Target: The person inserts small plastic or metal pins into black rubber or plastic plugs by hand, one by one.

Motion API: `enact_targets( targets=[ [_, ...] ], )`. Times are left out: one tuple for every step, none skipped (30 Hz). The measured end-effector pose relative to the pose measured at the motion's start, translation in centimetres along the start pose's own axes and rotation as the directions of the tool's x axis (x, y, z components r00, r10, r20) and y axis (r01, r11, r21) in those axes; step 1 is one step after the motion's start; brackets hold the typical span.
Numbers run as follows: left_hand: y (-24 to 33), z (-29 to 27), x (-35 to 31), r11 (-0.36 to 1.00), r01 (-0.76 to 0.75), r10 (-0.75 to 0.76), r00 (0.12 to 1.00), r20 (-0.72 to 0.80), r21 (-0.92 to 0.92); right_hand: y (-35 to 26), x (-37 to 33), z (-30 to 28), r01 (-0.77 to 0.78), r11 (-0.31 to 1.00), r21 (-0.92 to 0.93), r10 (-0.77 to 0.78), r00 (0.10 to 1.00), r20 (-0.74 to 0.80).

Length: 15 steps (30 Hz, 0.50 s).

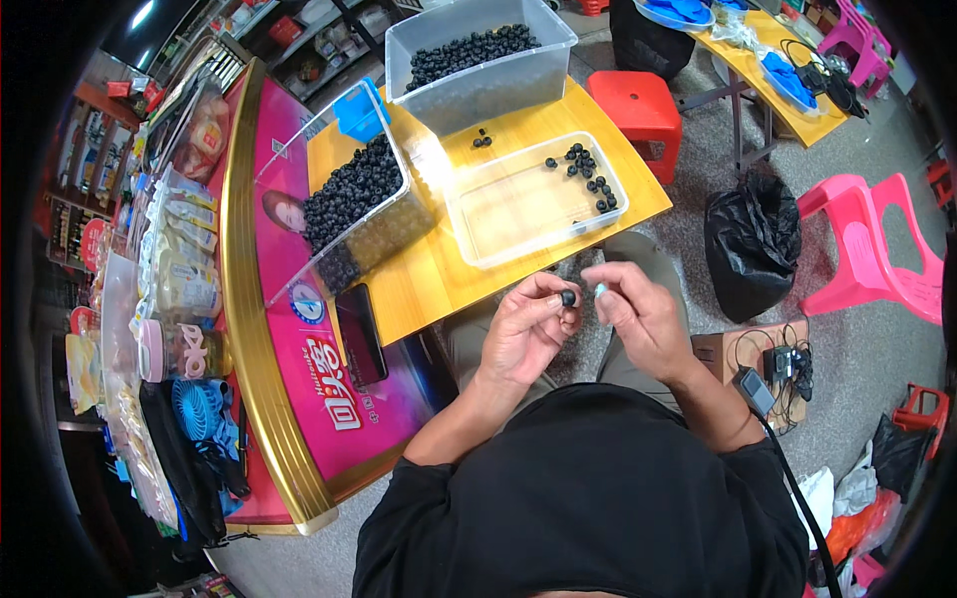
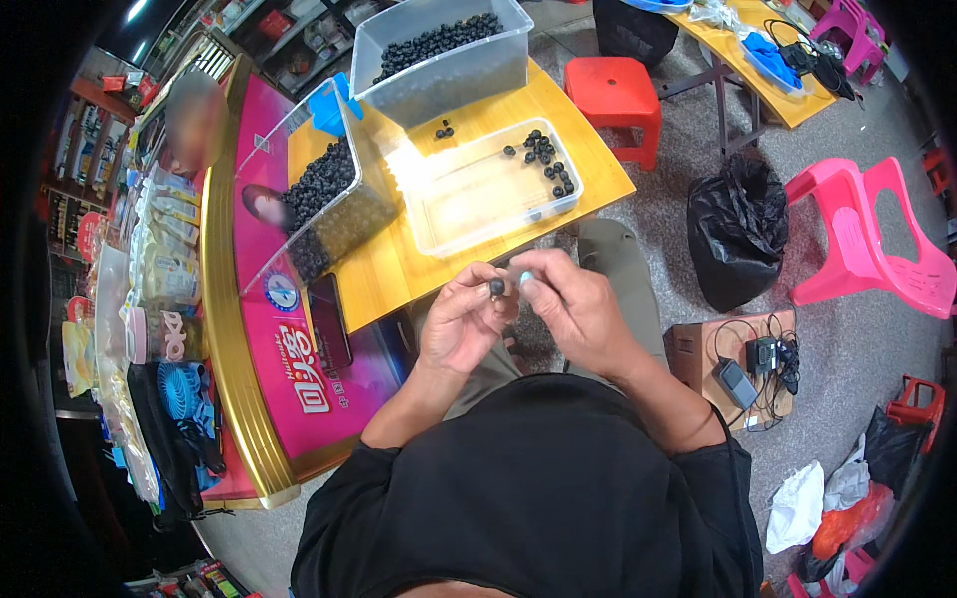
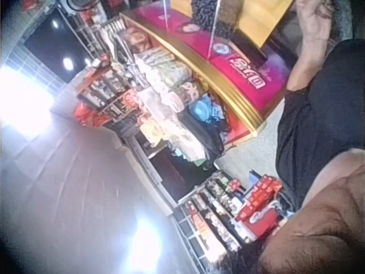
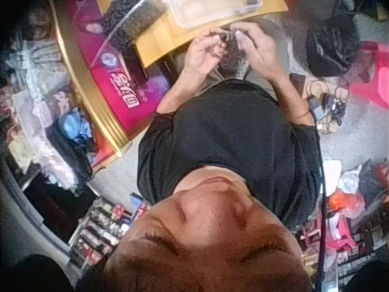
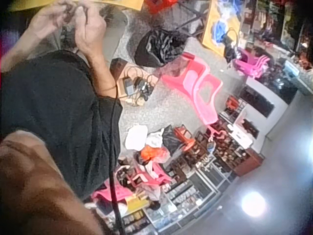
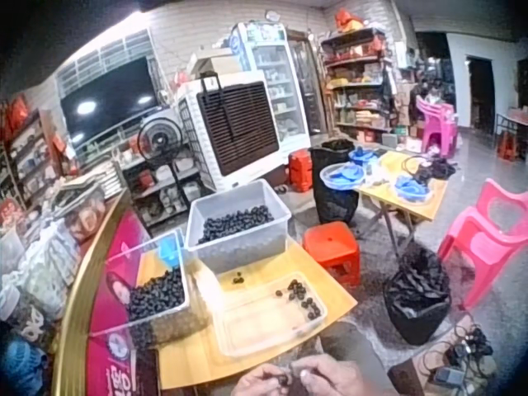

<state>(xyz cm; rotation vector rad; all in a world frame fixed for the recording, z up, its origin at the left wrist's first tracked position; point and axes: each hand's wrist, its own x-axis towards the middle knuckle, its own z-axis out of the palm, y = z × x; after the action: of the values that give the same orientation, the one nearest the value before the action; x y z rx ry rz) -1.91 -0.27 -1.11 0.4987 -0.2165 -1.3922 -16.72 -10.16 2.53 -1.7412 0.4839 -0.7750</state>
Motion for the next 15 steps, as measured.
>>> enact_targets(
  targets=[
    [-0.1, -0.1, 0.0, 1.000, -0.012, 0.012, 1.000, 0.013, -0.012, -0.1, -0.3, 0.1, 0.051, 0.998, -0.040, -0.050, 0.998, 0.031],
    [-0.1, -0.1, 0.0, 1.000, -0.011, 0.011, 1.000, 0.011, -0.013, -0.2, -0.5, 0.3, 0.103, 0.992, -0.077, -0.098, 0.993, 0.065],
    [-0.1, 0.0, -0.1, 1.000, -0.024, 0.024, 1.000, 0.011, -0.007, -0.1, -0.6, 0.4, 0.102, 0.992, -0.077, -0.097, 0.993, 0.066],
    [-0.1, 0.1, -0.1, 0.999, -0.035, 0.036, 0.999, 0.012, -0.002, 0.0, -0.8, 0.6, 0.133, 0.987, -0.088, -0.128, 0.990, 0.063],
    [-0.1, 0.2, -0.2, 0.999, -0.033, 0.034, 0.999, 0.012, -0.004, 0.1, -0.9, 0.7, 0.165, 0.981, -0.099, -0.159, 0.985, 0.061],
    [-0.1, 0.2, -0.2, 0.999, -0.040, 0.040, 0.999, 0.015, 0.008, 0.0, -1.1, 0.8, 0.139, 0.987, -0.083, -0.134, 0.989, 0.062],
    [-0.1, 0.3, -0.2, 0.999, -0.048, 0.048, 0.999, 0.018, 0.020, 0.0, -1.1, 0.8, 0.138, 0.987, -0.082, -0.134, 0.989, 0.062],
    [-0.1, 0.2, -0.2, 0.999, -0.048, 0.047, 0.999, 0.017, 0.020, 0.0, -1.2, 0.8, 0.159, 0.983, -0.094, -0.154, 0.987, 0.055],
    [-0.2, 0.2, -0.3, 0.998, -0.058, 0.057, 0.998, 0.031, 0.024, 0.0, -1.2, 0.8, 0.179, 0.978, -0.105, -0.175, 0.983, 0.048],
    [-0.2, 0.1, -0.3, 0.997, -0.068, 0.067, 0.997, 0.044, 0.028, 0.0, -1.3, 0.8, 0.178, 0.978, -0.105, -0.174, 0.984, 0.048],
    [-0.2, 0.1, -0.4, 0.997, -0.067, 0.066, 0.997, 0.043, 0.028, 0.1, -1.4, 0.8, 0.186, 0.978, -0.097, -0.182, 0.982, 0.048],
    [-0.1, 0.2, -0.5, 0.996, -0.080, 0.077, 0.995, 0.067, 0.034, 0.1, -1.4, 0.8, 0.193, 0.977, -0.090, -0.190, 0.981, 0.048],
    [-0.1, 0.2, -0.6, 0.995, -0.094, 0.090, 0.992, 0.091, 0.040, 0.0, -1.5, 0.8, 0.192, 0.977, -0.089, -0.189, 0.981, 0.050],
    [-0.1, 0.1, -0.6, 0.995, -0.095, 0.091, 0.992, 0.089, 0.040, -0.2, -1.5, 0.8, 0.188, 0.978, -0.089, -0.184, 0.982, 0.051],
    [-0.1, 0.0, -0.7, 0.994, -0.101, 0.096, 0.991, 0.096, 0.044, -0.4, -1.5, 0.8, 0.184, 0.979, -0.089, -0.180, 0.982, 0.052]
  ],
)
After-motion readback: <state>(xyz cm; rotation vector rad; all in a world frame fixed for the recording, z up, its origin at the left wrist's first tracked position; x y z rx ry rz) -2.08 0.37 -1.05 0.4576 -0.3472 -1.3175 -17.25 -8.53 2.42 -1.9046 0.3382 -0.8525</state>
